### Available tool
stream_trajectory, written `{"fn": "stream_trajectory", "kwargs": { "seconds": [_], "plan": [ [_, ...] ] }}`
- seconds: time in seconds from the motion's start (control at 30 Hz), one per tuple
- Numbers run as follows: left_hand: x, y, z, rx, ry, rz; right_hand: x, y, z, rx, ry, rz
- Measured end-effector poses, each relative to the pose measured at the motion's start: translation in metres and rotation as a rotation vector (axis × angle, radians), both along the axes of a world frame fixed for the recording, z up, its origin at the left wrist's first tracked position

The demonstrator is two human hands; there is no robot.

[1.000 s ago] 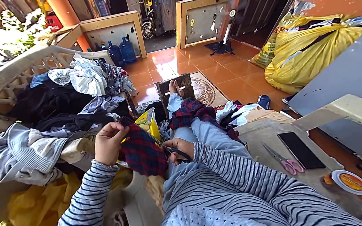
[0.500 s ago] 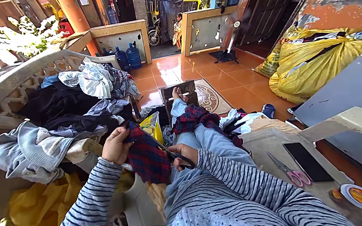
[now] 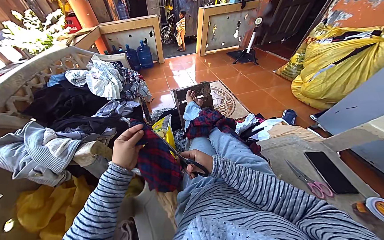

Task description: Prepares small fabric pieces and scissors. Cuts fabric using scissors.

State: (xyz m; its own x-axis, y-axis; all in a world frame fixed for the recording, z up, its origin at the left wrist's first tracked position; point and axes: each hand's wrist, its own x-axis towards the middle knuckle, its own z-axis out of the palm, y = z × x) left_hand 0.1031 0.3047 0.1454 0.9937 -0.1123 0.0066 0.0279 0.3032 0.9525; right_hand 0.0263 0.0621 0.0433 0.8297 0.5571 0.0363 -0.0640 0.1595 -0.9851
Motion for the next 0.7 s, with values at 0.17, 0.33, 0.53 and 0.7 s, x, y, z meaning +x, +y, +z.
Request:
{"fn": "stream_trajectory", "kwargs": {
  "seconds": [0.17,0.33,0.53,0.7],
  "plan": [
    [-0.0029,-0.0012,-0.0025,0.111,-0.119,-0.031,-0.0022,0.0014,0.0013,0.02,-0.068,-0.036],
    [-0.0043,0.0029,-0.0074,0.237,-0.294,-0.085,-0.0024,0.0047,0.0062,0.014,-0.108,-0.045],
    [-0.0022,0.0026,-0.0091,0.297,-0.429,-0.112,-0.0036,0.0062,0.0063,0.038,-0.1,-0.065],
    [-0.0056,0.0,-0.0078,0.312,-0.498,-0.083,-0.0055,0.0078,0.0039,0.061,-0.098,-0.091]
  ]
}}
